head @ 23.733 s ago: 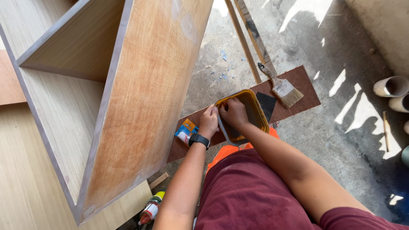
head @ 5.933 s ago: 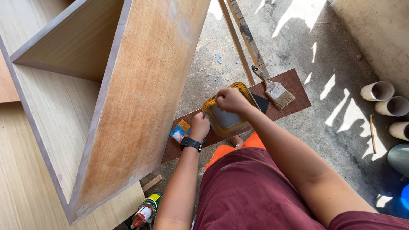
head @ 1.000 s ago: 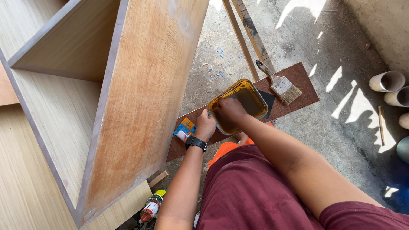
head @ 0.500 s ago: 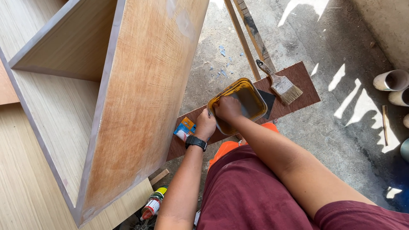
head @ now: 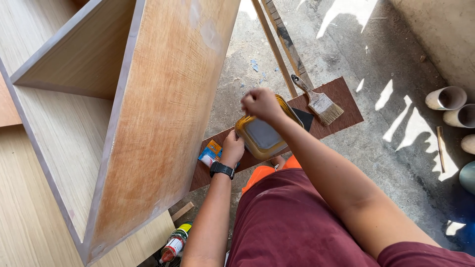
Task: Sanding the surface and edges of a plastic container using sandpaper in a workshop environment.
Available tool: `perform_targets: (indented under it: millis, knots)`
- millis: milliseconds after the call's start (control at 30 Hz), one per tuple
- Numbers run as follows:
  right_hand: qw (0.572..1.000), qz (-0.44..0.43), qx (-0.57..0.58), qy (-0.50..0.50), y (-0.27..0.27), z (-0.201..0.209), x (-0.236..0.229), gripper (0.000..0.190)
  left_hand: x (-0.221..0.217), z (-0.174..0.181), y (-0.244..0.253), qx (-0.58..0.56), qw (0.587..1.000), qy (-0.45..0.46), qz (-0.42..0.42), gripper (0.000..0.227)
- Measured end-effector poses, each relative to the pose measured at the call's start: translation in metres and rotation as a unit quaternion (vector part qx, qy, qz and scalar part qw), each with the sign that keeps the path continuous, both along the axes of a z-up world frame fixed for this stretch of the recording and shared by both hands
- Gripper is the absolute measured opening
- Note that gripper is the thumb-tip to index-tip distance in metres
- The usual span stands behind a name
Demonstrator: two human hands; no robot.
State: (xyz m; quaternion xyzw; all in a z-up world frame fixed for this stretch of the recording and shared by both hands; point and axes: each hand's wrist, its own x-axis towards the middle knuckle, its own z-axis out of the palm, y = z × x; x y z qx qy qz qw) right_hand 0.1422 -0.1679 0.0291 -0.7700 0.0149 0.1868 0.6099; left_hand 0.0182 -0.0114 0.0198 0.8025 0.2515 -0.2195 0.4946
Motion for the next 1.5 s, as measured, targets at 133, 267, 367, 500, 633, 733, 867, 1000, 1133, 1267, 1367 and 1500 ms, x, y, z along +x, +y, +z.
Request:
perform_targets:
  millis: [133,267,367,500,633,733,867,1000,1133,1267,1367,1500]
  knots:
    - [0.992,-0.068,0.107,-0.005,-0.006,0.047,0.032,0.021,-0.005,-0.021,0.003,-0.019,1.0,-0.012,0.02,0.037]
    - [0.985,-0.149,0.025,-0.084,-0.002,0.041,0.052,0.013,-0.013,-0.015,-0.003,-0.027,0.999,-0.018,0.043,0.038]
    - [0.984,-0.127,-0.015,-0.124,-0.004,0.039,0.05,0.052,-0.009,0.004,-0.006,-0.031,0.999,0.011,0.04,0.039]
    - [0.951,-0.099,-0.031,-0.291,0.012,-0.007,0.02,0.021,-0.008,0.01,-0.001,-0.026,0.998,0.003,0.059,0.054]
    - [0.952,-0.029,-0.024,-0.305,0.009,-0.023,-0.053,0.007,0.005,0.004,0.012,-0.047,0.997,-0.013,0.059,0.053]
    - [0.981,0.083,-0.133,-0.115,0.013,-0.075,-0.076,0.009,0.009,0.0,0.011,-0.091,0.994,0.01,0.067,0.051]
    - [0.978,0.106,-0.178,-0.034,0.021,-0.095,-0.074,0.018,0.007,-0.055,0.023,-0.041,0.998,-0.006,0.051,0.038]
    - [0.966,0.105,-0.234,-0.024,0.023,-0.098,-0.07,0.026,0.006,-0.093,0.031,-0.029,0.998,-0.027,0.056,0.036]
    - [0.959,0.108,-0.258,-0.04,0.028,-0.112,-0.065,0.026,0.006,-0.118,0.038,-0.02,0.998,-0.039,0.054,0.035]
    - [0.958,0.094,-0.269,-0.032,0.029,-0.113,-0.067,0.03,0.009,-0.088,0.029,-0.028,0.998,-0.023,0.056,0.036]
    - [0.953,0.091,-0.286,-0.043,0.033,-0.11,-0.068,0.032,0.012,-0.09,0.031,-0.025,0.998,-0.02,0.052,0.036]
    - [0.95,0.083,-0.297,-0.051,0.035,-0.112,-0.069,0.032,0.009,-0.102,0.037,-0.031,0.998,-0.024,0.052,0.035]
